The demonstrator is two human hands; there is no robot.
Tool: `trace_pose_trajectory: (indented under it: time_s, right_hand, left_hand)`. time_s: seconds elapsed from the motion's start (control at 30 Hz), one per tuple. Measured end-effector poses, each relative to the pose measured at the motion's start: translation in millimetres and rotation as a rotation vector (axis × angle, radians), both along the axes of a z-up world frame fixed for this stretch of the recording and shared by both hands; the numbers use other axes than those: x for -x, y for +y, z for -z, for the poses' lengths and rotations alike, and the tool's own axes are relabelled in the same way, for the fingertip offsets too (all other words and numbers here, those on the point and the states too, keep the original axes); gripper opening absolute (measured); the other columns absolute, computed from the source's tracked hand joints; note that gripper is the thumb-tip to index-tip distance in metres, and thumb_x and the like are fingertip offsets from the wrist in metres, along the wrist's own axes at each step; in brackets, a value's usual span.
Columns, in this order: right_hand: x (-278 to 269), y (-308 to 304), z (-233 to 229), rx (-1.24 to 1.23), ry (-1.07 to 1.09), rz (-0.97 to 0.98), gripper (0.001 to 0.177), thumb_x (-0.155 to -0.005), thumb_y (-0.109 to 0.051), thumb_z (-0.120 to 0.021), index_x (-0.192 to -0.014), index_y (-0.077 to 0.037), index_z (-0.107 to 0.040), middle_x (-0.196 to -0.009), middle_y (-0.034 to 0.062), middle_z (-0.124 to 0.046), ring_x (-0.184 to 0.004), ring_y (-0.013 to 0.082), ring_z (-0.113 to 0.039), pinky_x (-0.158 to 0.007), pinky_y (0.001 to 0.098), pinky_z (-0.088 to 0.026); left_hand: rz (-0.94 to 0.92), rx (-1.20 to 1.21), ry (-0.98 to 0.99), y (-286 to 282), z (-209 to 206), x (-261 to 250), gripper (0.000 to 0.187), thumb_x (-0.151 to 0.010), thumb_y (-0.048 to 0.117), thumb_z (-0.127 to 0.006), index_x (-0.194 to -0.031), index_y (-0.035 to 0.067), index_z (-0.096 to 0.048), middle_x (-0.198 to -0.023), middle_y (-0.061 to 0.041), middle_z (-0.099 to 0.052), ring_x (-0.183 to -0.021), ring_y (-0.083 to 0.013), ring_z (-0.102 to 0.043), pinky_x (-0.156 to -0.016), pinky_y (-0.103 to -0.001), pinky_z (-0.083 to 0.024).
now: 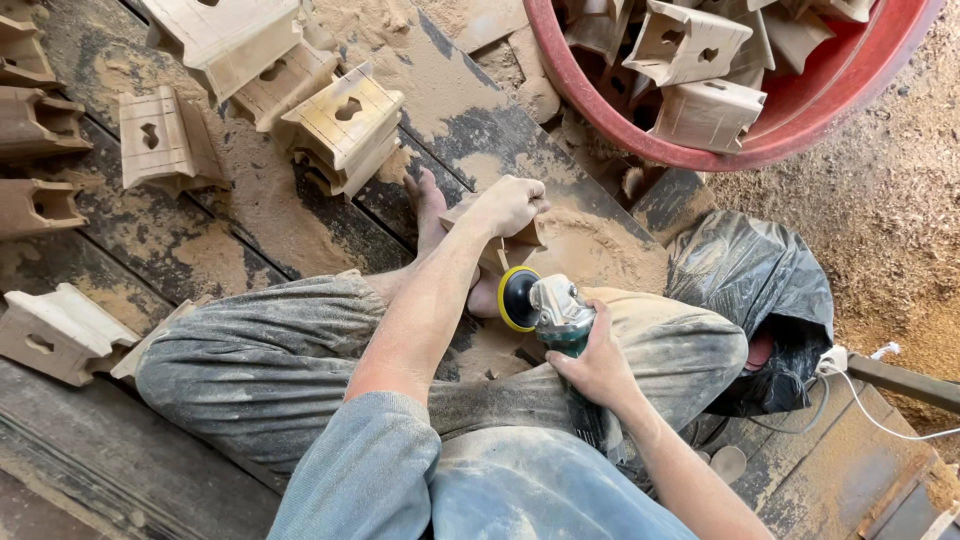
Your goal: The person sits on the floor and uses an electric sander to smooth the surfaces of small wooden pieces. They hold each piece with one hand and sand it with the other, then place the finished pieces into a red basin nearby.
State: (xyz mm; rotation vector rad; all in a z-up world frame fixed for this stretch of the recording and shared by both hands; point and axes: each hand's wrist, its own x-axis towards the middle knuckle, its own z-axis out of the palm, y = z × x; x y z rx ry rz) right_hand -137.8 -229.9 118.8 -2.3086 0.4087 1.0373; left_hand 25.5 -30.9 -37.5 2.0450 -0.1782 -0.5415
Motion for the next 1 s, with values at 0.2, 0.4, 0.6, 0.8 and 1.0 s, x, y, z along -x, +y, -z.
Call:
trace_pose_trajectory:
  time_s: [0.2, 0.4, 0.6, 0.8, 1.0]
  right_hand:
    - [2.2, 0.3, 4.6, 0.016, -0.02, -0.003, 0.097, -0.071, -0.034, -0.083, -0.148, -0.024, -0.025, -0.141, 0.0316, -0.053, -0.134, 0.0455, -0.052, -0.117, 0.053, -0.041]
    - [2.4, -12.8, -2.4, 0.058, -0.041, 0.029, 0.097, -0.071, -0.038, -0.081, -0.15, -0.022, -0.026, -0.137, 0.0332, -0.055, -0.133, 0.0465, -0.052, -0.116, 0.0545, -0.04]
    - [-2.2, 1.3, -2.6, 0.041, -0.026, -0.014, 0.097, -0.071, -0.036, -0.082, -0.149, -0.023, -0.026, -0.141, 0.0309, -0.054, -0.134, 0.0444, -0.053, -0.115, 0.0521, -0.042]
    - [0.5, -7.8, -2.0, 0.048, -0.025, -0.002, 0.098, -0.073, -0.037, -0.079, -0.152, -0.023, -0.023, -0.14, 0.0326, -0.054, -0.134, 0.0462, -0.052, -0.116, 0.0537, -0.041]
    - [0.3, -13.8, 16.5, 0.032, -0.042, -0.016, 0.098, -0.072, -0.039, -0.081, -0.151, -0.022, -0.024, -0.14, 0.032, -0.053, -0.133, 0.0467, -0.052, -0.115, 0.0533, -0.042]
  left_hand:
    - [-0.013, -0.021, 0.008, -0.8, -11.2, 6.1, 0.02, -0.093, 0.031, -0.061, -0.083, 0.018, -0.072, -0.089, -0.017, -0.074, -0.099, -0.0382, -0.071, -0.083, -0.048, -0.055]
    - [-0.036, -0.066, 0.041, -4.0, -7.0, 1.8, 0.021, -0.094, 0.035, -0.059, -0.087, 0.022, -0.074, -0.094, -0.013, -0.076, -0.104, -0.0352, -0.071, -0.09, -0.047, -0.056]
    - [-0.01, -0.094, 0.022, -3.4, -22.5, 8.0, 0.023, -0.095, 0.036, -0.056, -0.085, 0.021, -0.071, -0.096, -0.011, -0.076, -0.106, -0.0359, -0.07, -0.092, -0.051, -0.055]
    - [-0.021, -0.082, 0.028, -2.5, -27.9, 10.3, 0.021, -0.094, 0.035, -0.059, -0.085, 0.021, -0.071, -0.097, -0.014, -0.075, -0.108, -0.0387, -0.069, -0.092, -0.056, -0.053]
    - [0.009, -0.144, 0.016, -8.3, -16.4, 11.7, 0.021, -0.096, 0.037, -0.057, -0.087, 0.024, -0.07, -0.097, -0.008, -0.075, -0.109, -0.0336, -0.069, -0.098, -0.055, -0.05]
